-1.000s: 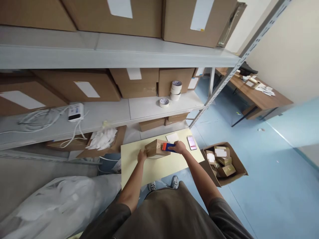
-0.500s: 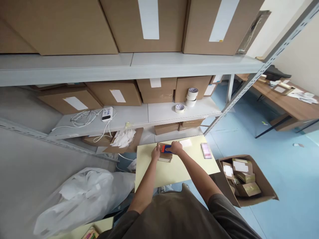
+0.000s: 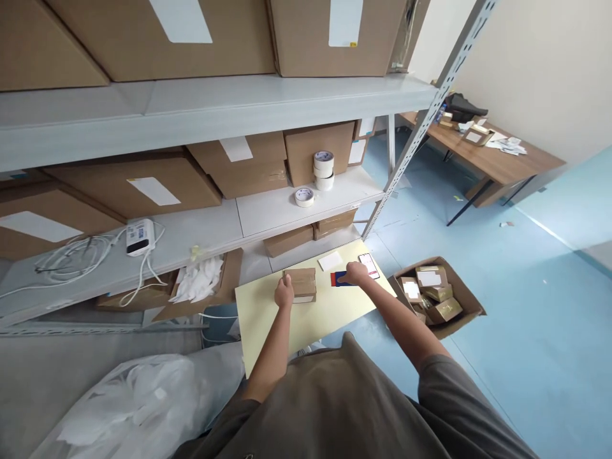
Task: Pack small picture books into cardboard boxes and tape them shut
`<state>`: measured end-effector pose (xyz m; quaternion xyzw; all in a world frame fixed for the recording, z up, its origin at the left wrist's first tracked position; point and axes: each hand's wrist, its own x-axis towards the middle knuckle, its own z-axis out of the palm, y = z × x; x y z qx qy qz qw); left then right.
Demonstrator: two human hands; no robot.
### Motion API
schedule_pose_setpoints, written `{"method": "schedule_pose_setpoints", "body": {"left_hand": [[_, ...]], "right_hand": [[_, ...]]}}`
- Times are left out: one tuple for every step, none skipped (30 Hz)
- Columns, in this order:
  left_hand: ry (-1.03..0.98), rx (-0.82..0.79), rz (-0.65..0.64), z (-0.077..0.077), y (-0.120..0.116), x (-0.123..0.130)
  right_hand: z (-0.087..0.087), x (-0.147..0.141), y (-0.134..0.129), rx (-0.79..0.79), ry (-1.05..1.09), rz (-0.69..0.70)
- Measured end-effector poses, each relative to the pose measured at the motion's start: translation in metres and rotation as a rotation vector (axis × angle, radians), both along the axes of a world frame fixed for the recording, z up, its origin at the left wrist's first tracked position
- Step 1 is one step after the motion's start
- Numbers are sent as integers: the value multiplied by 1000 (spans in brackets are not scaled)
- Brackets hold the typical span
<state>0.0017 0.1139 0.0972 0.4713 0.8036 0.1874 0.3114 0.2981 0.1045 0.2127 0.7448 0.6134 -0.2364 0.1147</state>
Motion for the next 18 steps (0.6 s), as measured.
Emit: {"method": "schedule_pose_setpoints", "body": {"left_hand": [[7,-5,-5,0,0,0],[15,-12,-9,0,-1,0],[25,-18,-10,-1,-1,0],[34,-22,-13,-2,-2,-1],[42,-25,-15,-3,-2,-2],[48,-26,-15,-4,-2,-3],[51,-25,-15,-6,-2,-4],[51,-21,-16,-7,-2,-5],[49,-20,-17,-8,-2,-5],[49,-21,-17,-9,-2,-6],[50,-22,-16,-9,-2,-6],[49,-26,-17,-9,-2,-6],[49,-30,-19,-9,-1,-7],[50,-31,-22,-9,-1,-7],[49,-33,-27,-9,0,-7],[49,-36,-30,-9,0,-7],[49,-39,-32,-9,0,-7],[50,-40,-32,-9,1,-8]], "right_hand": [[-8,-12,3,2,1,-7],[-18,-28,7,-5,7,-15],[-27,-46,10,-25,18,-42],[-38,-63,13,-49,42,-65],[-47,-79,15,-59,57,-80],[-56,-92,15,-41,44,-102],[-64,-101,14,-45,55,-107],[-72,-104,11,-50,60,-116],[-78,-103,6,-56,58,-132],[-84,-97,0,-65,59,-155],[-89,-87,-7,-72,53,-187],[-94,-74,-16,-74,49,-239],[-98,-60,-25,-75,52,-297],[-102,-45,-34,-83,59,-363],[-105,-31,-44,-96,72,-423],[-107,-18,-53,-103,76,-444],[-109,-7,-61,-100,75,-452],[-109,1,-68,-103,73,-459]]}}
